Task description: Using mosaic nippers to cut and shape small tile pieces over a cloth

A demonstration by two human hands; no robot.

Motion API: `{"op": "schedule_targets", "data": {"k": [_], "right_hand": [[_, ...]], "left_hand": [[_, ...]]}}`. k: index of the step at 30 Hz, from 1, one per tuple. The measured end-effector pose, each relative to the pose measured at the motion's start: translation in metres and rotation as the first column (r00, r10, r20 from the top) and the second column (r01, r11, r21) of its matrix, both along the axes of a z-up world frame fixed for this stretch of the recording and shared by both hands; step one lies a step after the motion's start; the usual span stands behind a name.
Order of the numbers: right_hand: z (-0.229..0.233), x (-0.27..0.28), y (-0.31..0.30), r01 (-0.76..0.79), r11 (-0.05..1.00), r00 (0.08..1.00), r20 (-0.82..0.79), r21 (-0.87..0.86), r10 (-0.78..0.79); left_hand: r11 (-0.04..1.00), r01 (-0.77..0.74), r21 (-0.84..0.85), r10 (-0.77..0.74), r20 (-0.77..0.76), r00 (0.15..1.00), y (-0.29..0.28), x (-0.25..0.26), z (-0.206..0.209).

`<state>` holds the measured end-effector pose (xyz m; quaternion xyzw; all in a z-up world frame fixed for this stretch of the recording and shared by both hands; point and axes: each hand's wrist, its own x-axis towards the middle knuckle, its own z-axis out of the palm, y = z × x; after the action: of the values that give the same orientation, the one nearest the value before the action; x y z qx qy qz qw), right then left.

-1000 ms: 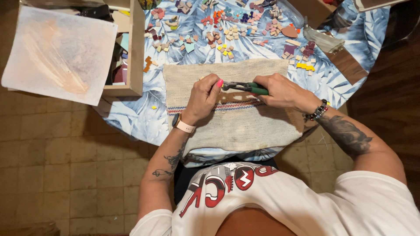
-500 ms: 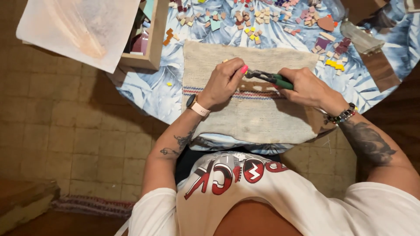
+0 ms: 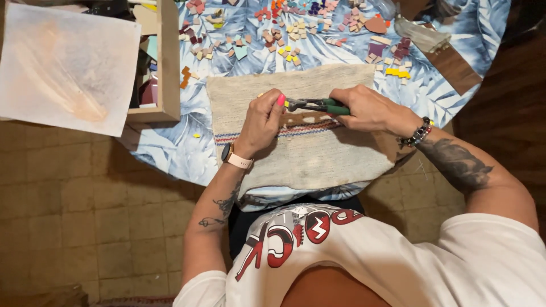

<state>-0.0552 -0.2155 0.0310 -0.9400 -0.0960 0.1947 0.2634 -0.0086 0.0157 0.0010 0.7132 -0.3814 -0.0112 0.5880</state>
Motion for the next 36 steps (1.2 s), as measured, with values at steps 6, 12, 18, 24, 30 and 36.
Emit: {"op": "schedule_targets", "data": {"k": [6, 12, 18, 24, 30, 36], "right_hand": [[-0.003, -0.001, -0.001, -0.012, 1.0, 1.0, -0.007, 0.004, 0.012], [-0.009, -0.002, -0.004, -0.018, 1.0, 1.0, 0.009, -0.022, 0.018], [-0.028, -0.005, -0.013, -0.043, 0.996, 0.997, 0.059, -0.079, 0.048], [-0.039, -0.006, -0.014, -0.014, 0.996, 0.994, 0.104, -0.09, 0.023], [-0.042, -0.013, -0.013, 0.02, 0.997, 0.99, 0.144, -0.075, -0.009], [-0.051, -0.023, -0.007, 0.038, 0.968, 0.977, 0.213, -0.249, 0.017]], "left_hand": [[1.0, -0.011, 0.012, 0.011, 0.001, 1.0, -0.001, 0.001, -0.01], [0.999, -0.039, -0.001, 0.04, 0.031, 0.999, -0.006, -0.004, -0.014], [0.998, -0.053, -0.019, 0.055, 0.083, 0.995, -0.012, -0.007, -0.024], [0.996, -0.085, -0.04, 0.089, 0.127, 0.988, -0.012, -0.007, -0.027], [0.997, -0.071, 0.021, 0.07, 0.071, 0.995, -0.008, -0.005, -0.017], [0.937, -0.196, 0.288, 0.14, 0.204, 0.969, 0.06, -0.024, 0.039]]}}
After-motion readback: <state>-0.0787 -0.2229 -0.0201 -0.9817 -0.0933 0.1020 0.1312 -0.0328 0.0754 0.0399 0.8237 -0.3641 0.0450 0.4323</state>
